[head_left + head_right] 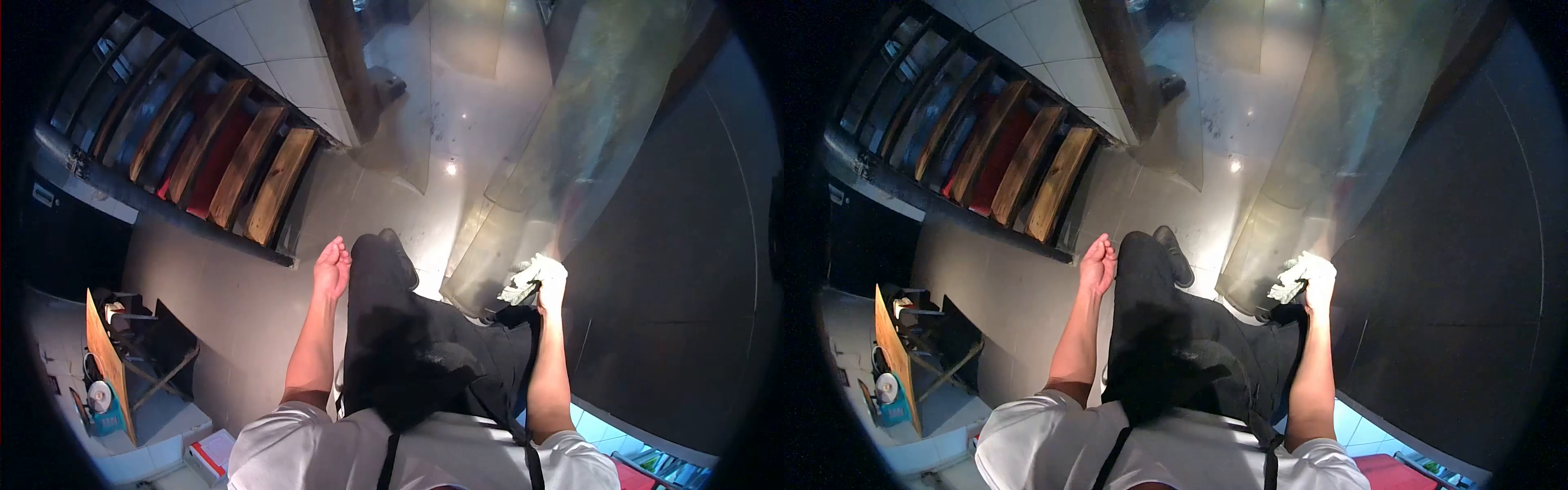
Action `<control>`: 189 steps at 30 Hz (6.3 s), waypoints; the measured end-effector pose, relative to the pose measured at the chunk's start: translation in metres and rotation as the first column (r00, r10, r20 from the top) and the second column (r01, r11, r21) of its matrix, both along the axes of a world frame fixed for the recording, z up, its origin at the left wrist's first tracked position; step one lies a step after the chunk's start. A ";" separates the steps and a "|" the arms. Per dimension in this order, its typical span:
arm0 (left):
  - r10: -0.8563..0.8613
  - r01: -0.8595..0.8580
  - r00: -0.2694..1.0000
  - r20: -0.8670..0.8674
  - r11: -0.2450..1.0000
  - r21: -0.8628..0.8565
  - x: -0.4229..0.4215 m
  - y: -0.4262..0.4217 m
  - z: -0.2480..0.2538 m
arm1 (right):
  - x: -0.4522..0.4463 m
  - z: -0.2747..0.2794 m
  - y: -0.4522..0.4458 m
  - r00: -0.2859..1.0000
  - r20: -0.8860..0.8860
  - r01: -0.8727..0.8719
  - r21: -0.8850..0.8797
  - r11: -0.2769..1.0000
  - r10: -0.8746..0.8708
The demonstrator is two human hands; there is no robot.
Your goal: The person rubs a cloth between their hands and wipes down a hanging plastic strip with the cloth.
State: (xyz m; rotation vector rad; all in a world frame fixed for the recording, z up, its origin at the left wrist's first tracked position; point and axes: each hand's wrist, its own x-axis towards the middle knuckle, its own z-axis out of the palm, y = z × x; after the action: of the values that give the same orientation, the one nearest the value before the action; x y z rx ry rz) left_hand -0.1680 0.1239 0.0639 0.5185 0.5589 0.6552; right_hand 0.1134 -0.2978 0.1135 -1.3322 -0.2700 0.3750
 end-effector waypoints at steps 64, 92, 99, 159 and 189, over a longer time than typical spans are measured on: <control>-0.114 0.570 0.142 -0.983 -0.803 0.175 0.560 0.030 -0.004 | 0.221 -0.102 -0.060 0.896 0.031 0.352 -0.658 0.665 -0.443; -0.972 0.865 -0.129 0.197 -0.013 0.501 0.277 -0.166 0.182 | 0.028 0.000 -0.016 0.881 -0.257 0.472 0.538 0.698 -0.397; -0.894 0.869 0.030 0.446 0.244 0.430 0.276 -0.206 0.239 | 0.100 0.176 0.042 0.852 0.523 -0.170 0.254 0.952 0.013; -0.846 0.783 0.365 0.389 0.505 0.363 0.227 -0.179 0.257 | 0.002 0.209 0.083 0.331 0.928 0.276 -0.270 0.923 0.173; -0.824 0.806 0.288 0.488 0.484 0.341 0.256 -0.198 0.314 | 0.062 0.349 0.139 0.610 0.771 0.081 -0.290 0.953 0.183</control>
State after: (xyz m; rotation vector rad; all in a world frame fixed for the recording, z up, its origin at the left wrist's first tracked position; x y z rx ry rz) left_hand 0.0877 -0.0739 0.3780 0.5092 -0.3879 -0.2275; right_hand 0.1754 -0.1585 0.4624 -1.7440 -1.0466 -0.1842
